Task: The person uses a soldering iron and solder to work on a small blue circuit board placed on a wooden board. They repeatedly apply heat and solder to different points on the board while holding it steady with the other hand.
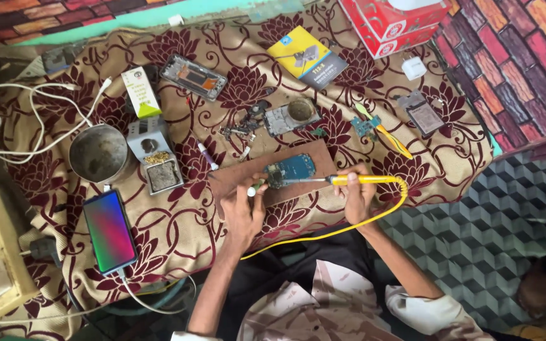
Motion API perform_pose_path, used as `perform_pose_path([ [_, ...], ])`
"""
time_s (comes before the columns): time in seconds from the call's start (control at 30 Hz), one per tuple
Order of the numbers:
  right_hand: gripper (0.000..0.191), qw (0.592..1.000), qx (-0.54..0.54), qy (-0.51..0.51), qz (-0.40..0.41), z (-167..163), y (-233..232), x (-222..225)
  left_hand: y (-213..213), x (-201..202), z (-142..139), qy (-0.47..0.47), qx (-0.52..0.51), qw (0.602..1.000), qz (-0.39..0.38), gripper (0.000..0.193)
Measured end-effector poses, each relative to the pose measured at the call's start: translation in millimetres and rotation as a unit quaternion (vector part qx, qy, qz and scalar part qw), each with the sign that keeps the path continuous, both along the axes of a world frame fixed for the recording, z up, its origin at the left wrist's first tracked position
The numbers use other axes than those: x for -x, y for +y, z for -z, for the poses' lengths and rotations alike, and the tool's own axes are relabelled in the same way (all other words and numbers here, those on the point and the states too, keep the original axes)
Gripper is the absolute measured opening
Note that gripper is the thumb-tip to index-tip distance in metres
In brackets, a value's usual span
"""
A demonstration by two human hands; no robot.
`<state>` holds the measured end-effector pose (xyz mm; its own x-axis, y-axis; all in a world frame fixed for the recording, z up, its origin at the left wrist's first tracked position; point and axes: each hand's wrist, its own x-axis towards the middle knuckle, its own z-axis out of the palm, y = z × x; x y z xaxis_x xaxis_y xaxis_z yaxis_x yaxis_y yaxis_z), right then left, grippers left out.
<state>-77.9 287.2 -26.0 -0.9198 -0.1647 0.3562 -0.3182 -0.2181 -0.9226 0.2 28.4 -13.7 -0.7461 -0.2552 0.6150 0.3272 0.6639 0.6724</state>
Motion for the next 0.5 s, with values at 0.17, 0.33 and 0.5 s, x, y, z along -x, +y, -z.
perform_pose_path([
  [0.17,0.030,0.997,0.075,-0.019,-0.017,27.5,1.1,5.6,-1.4,-1.8,-0.8,-0.009,-0.026,0.999,0.024,0.014],
  [0.33,0.033,0.988,0.137,-0.072,-0.007,56.5,3.7,10.1,2.8,-8.5,-7.7,0.002,-0.060,0.998,-0.008,0.014],
  [0.5,0.033,0.980,0.170,-0.096,0.025,62.4,-0.5,11.5,-1.5,-9.5,-7.5,0.023,-0.030,0.999,-0.013,0.012],
])
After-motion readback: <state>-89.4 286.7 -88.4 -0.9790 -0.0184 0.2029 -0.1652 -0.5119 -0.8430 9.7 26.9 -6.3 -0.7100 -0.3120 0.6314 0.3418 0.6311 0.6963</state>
